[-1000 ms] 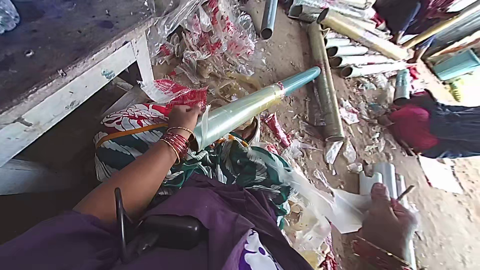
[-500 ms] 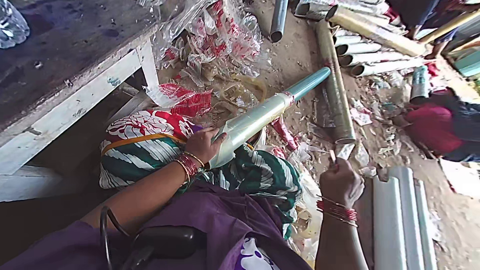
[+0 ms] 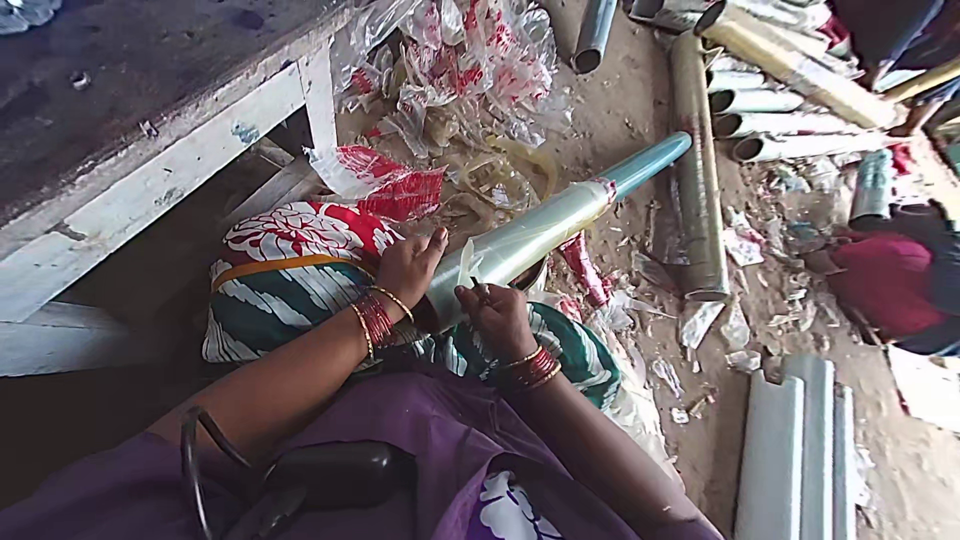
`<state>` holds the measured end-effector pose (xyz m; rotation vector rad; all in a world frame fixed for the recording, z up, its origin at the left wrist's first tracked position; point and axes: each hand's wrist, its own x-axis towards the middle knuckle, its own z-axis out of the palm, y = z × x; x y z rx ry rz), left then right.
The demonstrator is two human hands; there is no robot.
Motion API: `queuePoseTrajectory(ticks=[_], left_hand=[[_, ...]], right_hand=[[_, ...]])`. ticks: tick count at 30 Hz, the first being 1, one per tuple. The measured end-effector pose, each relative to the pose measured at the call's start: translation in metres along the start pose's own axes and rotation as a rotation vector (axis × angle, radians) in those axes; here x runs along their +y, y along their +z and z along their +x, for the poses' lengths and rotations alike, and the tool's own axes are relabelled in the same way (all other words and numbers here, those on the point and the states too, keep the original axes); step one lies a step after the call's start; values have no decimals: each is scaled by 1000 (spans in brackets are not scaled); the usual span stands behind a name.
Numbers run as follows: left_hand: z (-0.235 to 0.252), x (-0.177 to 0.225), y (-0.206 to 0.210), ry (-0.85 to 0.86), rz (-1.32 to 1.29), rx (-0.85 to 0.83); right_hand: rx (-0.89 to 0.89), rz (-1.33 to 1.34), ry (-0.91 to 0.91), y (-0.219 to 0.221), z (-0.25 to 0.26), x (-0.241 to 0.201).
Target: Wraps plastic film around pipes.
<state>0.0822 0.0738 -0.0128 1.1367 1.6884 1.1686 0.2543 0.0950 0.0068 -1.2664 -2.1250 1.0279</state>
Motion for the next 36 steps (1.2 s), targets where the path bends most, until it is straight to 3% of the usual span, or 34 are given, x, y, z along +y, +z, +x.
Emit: queuePoseTrajectory(ticks=[4, 6, 10, 13, 15, 20, 24, 29, 33, 36], left_hand=[[-22, 8, -7, 71, -91, -82], [-25, 7, -8, 89, -110, -28], [-8, 18, -16, -55, -308, 66], [2, 15, -24, -65, -324, 76], [2, 8, -24, 12, -207, 107], [2, -11, -20, 528, 158, 128], [-6, -13, -17, 457, 185, 74], [-2, -12, -17, 512, 457, 174], [-3, 5, -5, 353, 691, 265], [1, 19, -3, 297, 846, 271]], right_hand=[[-55, 150, 153, -16, 20, -37], [-83, 211, 217, -23, 32, -51], [-55, 452, 153, -23, 73, -69], [-47, 531, 193, -24, 76, -67], [-49, 493, 206, -27, 60, -60], [-3, 517, 173, -31, 30, -45], [-12, 411, 158, -29, 27, -43], [-195, 517, 336, -10, 60, -52], [-137, 634, 247, -8, 76, -35], [-70, 283, 211, -31, 71, -15]])
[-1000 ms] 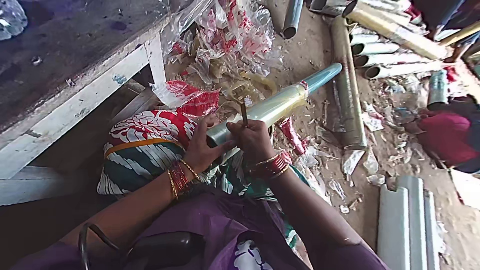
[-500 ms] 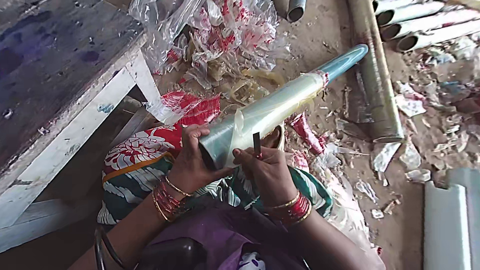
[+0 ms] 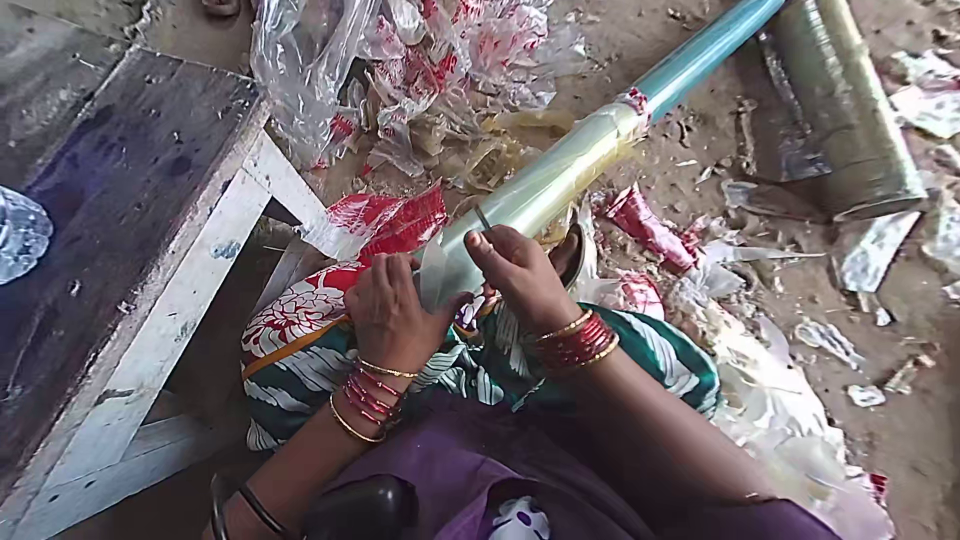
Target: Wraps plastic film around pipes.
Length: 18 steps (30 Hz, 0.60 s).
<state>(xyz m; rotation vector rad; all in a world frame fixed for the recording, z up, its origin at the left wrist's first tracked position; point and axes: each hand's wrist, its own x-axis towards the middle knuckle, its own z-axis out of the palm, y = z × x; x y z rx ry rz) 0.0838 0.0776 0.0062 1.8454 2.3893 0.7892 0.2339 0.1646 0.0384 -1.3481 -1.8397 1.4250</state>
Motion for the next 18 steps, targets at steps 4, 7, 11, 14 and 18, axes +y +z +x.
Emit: queuePoseTrajectory(ticks=[4, 7, 11, 14, 18], left_hand=[[4, 14, -5, 130, 70, 21], [1, 27, -11, 188, 69, 57], [11, 37, -24, 111, 165, -172], [4, 36, -23, 233, 68, -249], [-12, 37, -27, 280, 65, -272]], right_hand=[[-23, -295, -3, -11, -12, 10], [22, -342, -109, -7, -22, 16], [69, -304, -78, -8, -22, 16], [-54, -306, -16, -13, -25, 14], [-121, -281, -39, -14, -22, 19]])
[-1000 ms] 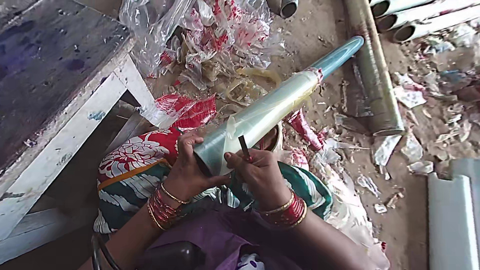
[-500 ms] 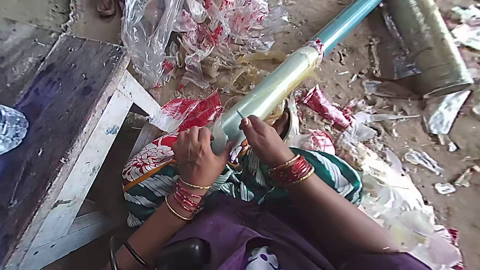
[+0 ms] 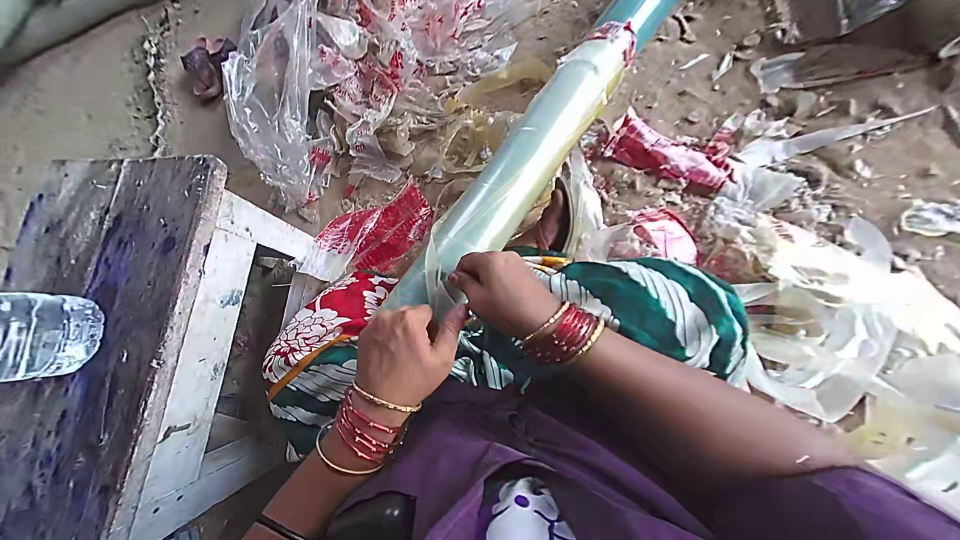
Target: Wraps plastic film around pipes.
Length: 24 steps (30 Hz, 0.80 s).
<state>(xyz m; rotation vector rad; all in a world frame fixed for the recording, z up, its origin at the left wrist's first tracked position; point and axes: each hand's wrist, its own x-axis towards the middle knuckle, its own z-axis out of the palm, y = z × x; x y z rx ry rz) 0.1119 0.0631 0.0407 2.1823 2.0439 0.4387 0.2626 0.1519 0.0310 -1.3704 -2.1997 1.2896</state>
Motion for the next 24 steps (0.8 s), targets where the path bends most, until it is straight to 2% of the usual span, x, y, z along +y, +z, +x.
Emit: queuePoseTrajectory(ticks=[2, 4, 8, 12, 14, 19, 21, 24], left_hand=[[1, 7, -4, -88, 48, -160], [6, 18, -6, -147, 90, -248], [17, 27, -9, -182, 87, -297], [19, 8, -12, -142, -60, -300], [22, -16, -17, -121, -216, -354], [24, -72, -16, -95, -940, -401], [22, -78, -9, -116, -1096, -353], [24, -85, -4, -89, -1173, -298]], right_hand=[[-31, -5, -13, -1, 3, 2], [-58, 2, -13, -3, 6, 3], [-52, -14, -40, -1, 5, 7], [-34, -32, -28, 3, 1, 4], [-6, -25, -29, 7, 0, 3], [9, -61, -4, 22, -5, -9], [-7, -50, 18, 25, -6, -14], [31, 30, 23, 30, -2, -18]])
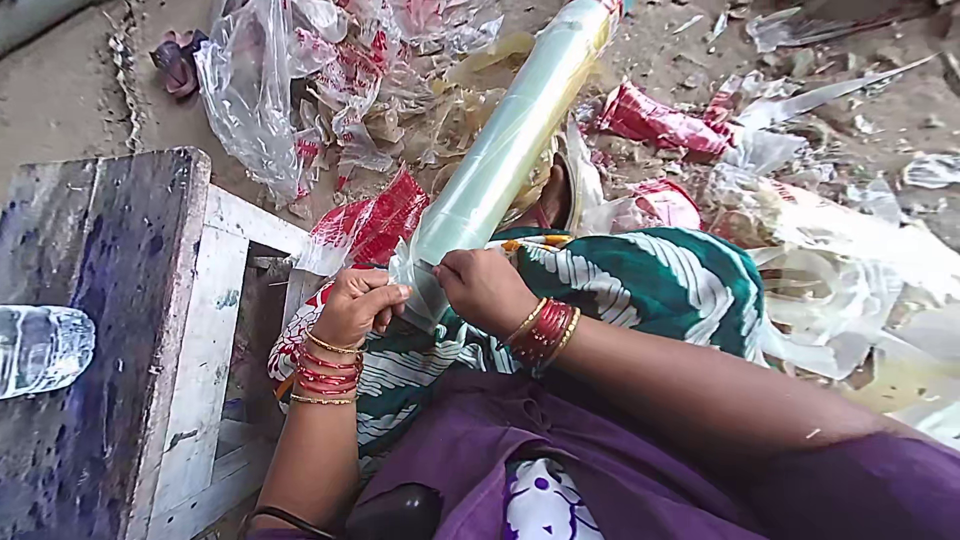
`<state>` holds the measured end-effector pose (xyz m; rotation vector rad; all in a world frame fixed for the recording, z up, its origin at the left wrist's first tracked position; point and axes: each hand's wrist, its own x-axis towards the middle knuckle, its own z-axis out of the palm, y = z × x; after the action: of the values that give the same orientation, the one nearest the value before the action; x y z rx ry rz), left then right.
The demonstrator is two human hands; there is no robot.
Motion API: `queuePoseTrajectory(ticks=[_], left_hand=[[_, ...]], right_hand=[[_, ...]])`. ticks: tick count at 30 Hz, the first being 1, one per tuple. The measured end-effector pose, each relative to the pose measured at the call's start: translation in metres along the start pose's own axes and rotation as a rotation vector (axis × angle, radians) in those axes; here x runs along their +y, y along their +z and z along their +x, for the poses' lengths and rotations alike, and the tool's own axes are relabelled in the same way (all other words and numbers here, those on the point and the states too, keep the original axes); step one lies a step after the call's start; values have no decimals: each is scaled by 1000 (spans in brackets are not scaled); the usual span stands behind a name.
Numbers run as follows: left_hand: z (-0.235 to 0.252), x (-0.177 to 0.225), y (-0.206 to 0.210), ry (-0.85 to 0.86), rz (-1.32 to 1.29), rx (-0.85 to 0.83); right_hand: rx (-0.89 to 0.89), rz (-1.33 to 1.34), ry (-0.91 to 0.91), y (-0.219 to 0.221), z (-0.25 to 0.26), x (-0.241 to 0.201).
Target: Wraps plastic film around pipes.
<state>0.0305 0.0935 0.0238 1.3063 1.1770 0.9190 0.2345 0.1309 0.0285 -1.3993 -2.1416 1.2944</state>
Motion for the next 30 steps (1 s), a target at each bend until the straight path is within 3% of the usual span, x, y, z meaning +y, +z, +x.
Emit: queuePoseTrajectory(ticks=[5, 12, 18, 30], left_hand=[[5, -8, -9, 67, -81, 32], [8, -13, -13, 31, -239, 130], [8, -12, -11, 14, -222, 76], [8, -11, -6, -61, -325, 191]], right_hand=[[6, 13, 51, 4, 7, -11], [64, 107, 24, 23, -19, -10], [152, 64, 5, 31, -16, -14], [-19, 101, 97, 25, -35, -17]])
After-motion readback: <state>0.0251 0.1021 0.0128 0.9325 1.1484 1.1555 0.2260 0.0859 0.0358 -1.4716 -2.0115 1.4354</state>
